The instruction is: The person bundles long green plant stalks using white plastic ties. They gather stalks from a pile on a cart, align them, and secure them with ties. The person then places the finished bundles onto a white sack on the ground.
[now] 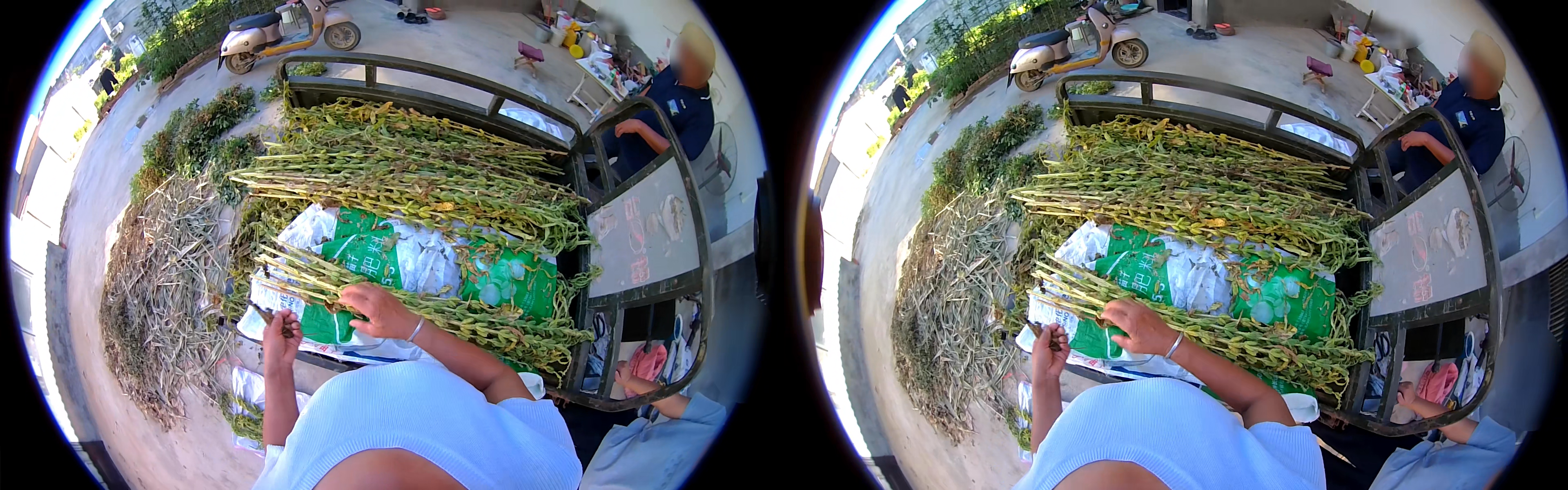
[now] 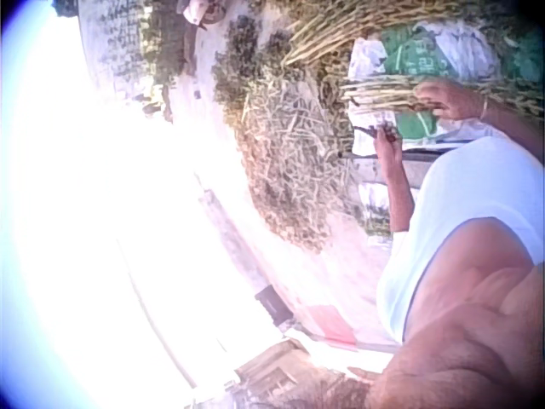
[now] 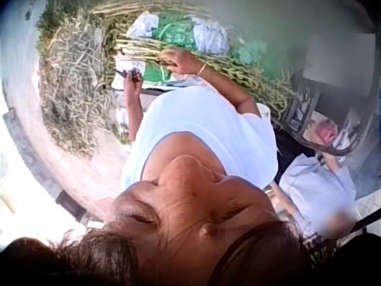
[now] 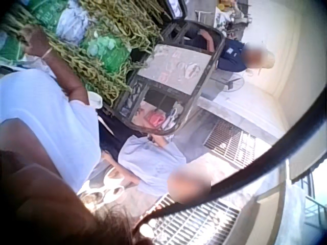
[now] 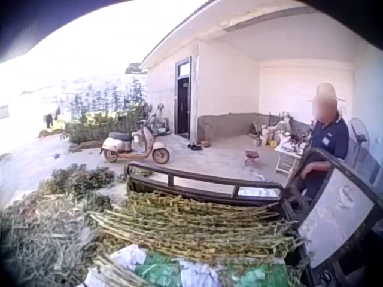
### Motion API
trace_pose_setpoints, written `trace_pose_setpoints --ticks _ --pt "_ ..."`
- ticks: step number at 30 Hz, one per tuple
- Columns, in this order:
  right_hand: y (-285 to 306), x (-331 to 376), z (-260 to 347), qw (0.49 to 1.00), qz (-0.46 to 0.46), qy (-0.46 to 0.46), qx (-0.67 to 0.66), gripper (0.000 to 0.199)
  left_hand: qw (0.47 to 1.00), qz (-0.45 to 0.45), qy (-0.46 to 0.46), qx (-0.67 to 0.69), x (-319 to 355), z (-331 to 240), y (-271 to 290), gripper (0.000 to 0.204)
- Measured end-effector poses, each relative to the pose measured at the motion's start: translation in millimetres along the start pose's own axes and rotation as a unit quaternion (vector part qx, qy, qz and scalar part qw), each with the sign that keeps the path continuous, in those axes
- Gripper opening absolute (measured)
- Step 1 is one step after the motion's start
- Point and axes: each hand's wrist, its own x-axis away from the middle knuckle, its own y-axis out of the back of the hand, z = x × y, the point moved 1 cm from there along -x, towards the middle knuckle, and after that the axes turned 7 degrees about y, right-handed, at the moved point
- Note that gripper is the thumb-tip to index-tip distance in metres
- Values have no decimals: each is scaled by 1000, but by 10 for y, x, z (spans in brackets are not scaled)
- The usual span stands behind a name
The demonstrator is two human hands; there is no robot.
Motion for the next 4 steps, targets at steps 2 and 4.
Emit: trace_pose_setpoints --ticks 2,4 --pt "154 -19 -508 996 -8 -65 66 49 996 -25 -87 3 12 -596 357 18" --pt "254 -58 -853 988 -7 -93 120 49 970 -80 -226 39 -18 -1358 995 16"
